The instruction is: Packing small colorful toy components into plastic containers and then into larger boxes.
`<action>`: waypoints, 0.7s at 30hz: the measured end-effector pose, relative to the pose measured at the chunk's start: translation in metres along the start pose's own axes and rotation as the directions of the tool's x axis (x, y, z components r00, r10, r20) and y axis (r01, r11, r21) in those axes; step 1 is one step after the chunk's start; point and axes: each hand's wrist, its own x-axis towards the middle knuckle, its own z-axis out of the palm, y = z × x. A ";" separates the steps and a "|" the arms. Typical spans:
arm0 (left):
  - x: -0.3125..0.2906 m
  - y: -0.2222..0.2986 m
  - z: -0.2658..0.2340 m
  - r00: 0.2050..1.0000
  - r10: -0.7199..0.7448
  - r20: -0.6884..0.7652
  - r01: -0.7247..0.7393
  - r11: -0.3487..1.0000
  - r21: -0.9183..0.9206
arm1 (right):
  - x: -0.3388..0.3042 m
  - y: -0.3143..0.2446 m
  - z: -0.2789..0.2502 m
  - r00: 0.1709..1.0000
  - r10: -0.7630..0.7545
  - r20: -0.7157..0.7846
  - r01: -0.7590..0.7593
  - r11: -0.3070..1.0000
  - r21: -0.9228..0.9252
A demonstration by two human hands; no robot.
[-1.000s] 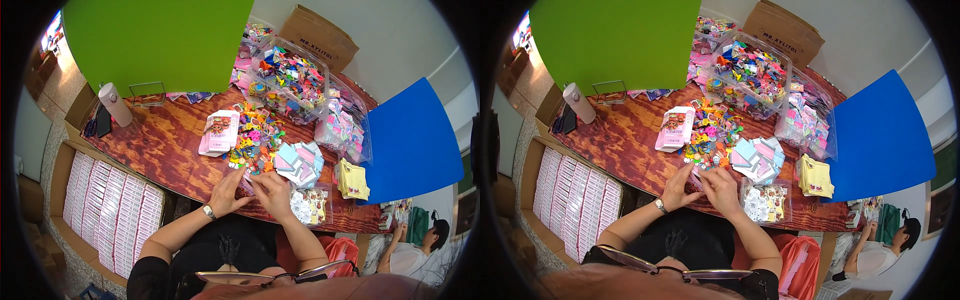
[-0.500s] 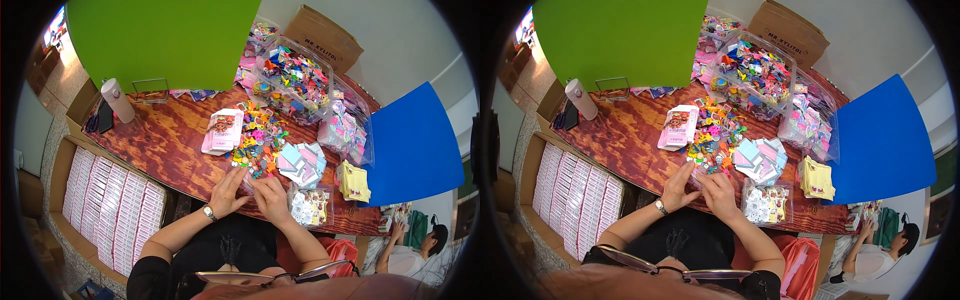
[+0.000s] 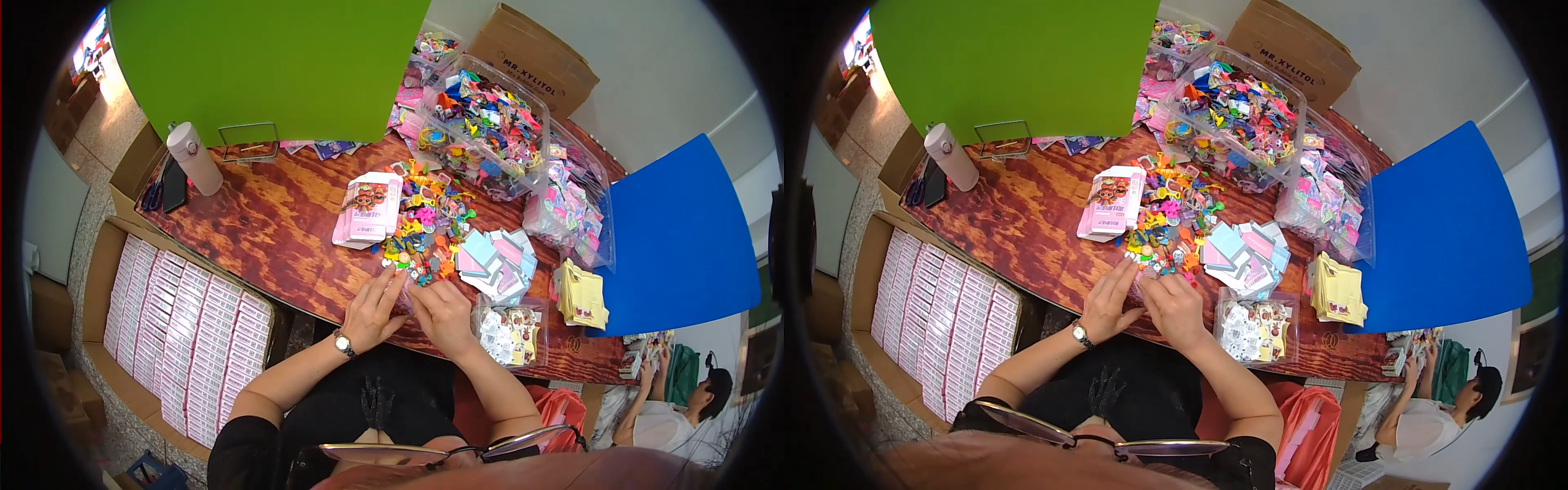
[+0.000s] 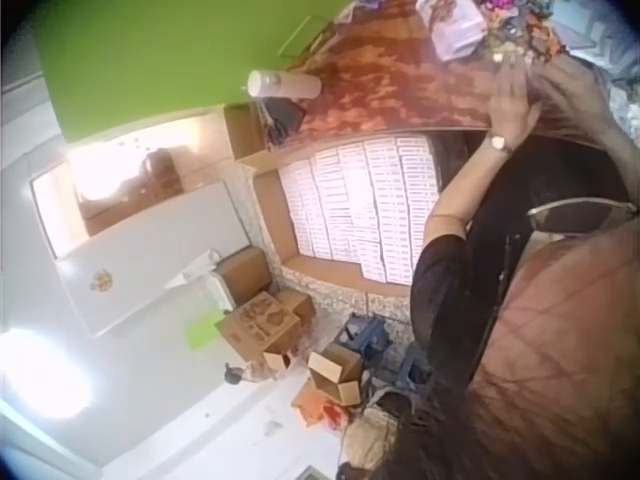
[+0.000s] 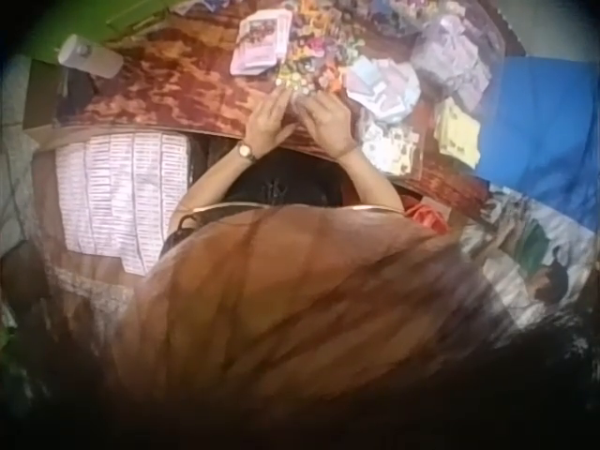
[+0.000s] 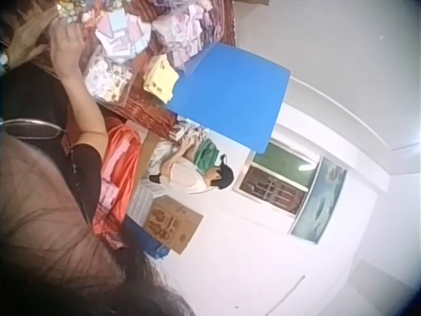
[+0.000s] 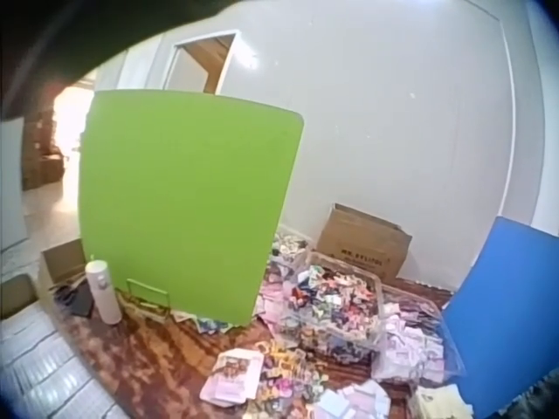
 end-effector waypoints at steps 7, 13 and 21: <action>-0.002 0.003 0.000 0.999 -0.013 0.042 0.009 0.995 0.100 | -0.001 0.001 0.001 1.000 0.005 0.011 -0.004 1.000 -0.028; -0.008 -0.003 0.005 0.997 -0.062 0.056 0.060 0.998 0.035 | -0.001 0.006 -0.002 0.994 -0.075 0.080 0.076 0.997 -0.005; -0.006 -0.006 0.003 0.982 -0.185 0.021 0.186 0.978 -0.097 | -0.019 0.007 -0.006 0.970 0.205 0.131 -0.237 0.918 0.319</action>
